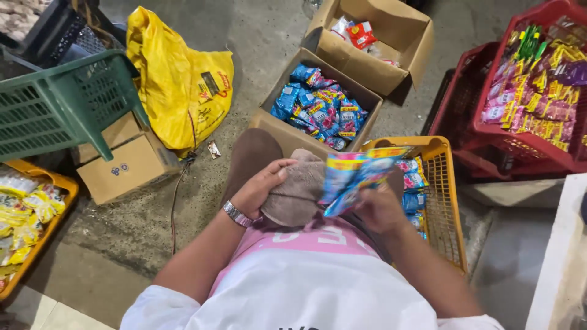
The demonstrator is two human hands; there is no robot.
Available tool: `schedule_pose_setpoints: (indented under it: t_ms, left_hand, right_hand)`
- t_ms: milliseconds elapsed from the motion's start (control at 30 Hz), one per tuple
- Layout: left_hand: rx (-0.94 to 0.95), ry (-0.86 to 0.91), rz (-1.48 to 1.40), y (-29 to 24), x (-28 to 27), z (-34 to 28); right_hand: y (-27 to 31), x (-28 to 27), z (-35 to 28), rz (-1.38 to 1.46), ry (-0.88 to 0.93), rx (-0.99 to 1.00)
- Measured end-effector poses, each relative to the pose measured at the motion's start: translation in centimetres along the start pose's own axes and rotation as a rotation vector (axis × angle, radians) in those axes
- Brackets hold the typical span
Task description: Wiping down detergent sachets and organizing them into a basket.
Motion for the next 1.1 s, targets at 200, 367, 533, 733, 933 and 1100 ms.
schedule_pose_setpoints:
  t_ms: [200,367,533,733,933,1100]
  left_hand:
    - [0.184,0.154,0.548,-0.1,1.9,-0.2]
    - [0.26,0.194,0.915,-0.5,4.0,0.2]
    - [0.207,0.149,0.793,0.3,3.2,1.2]
    - [0.129,-0.03,0.479,0.7,0.1,0.4]
    - [0.244,-0.114,0.497,-1.7,-0.3,-0.3]
    - [0.545,-0.203,0.737,-7.5,3.2,-2.5]
  right_hand:
    - [1.7,7.4,-0.4,-0.312,-0.127,0.1]
    - [3.3,3.6,0.5,-0.719,0.095,-0.022]
    - [1.3,6.8,0.6,-0.435,0.121,-0.031]
    - [-3.0,3.2,0.7,-0.093,-0.008,0.136]
    - [-3.0,2.9,1.8,0.045,-0.081,0.195]
    - [-3.2,-0.5,4.2,0.04,-0.25,0.117]
Point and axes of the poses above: each hand's wrist, its own z-axis towards the middle knuckle, its own x-axis out of the palm, y = z × x, the point moved 8 cm from there along z, towards the middle knuckle, and after that the axes turned 1 degree about -x, right-handed, at the moved point
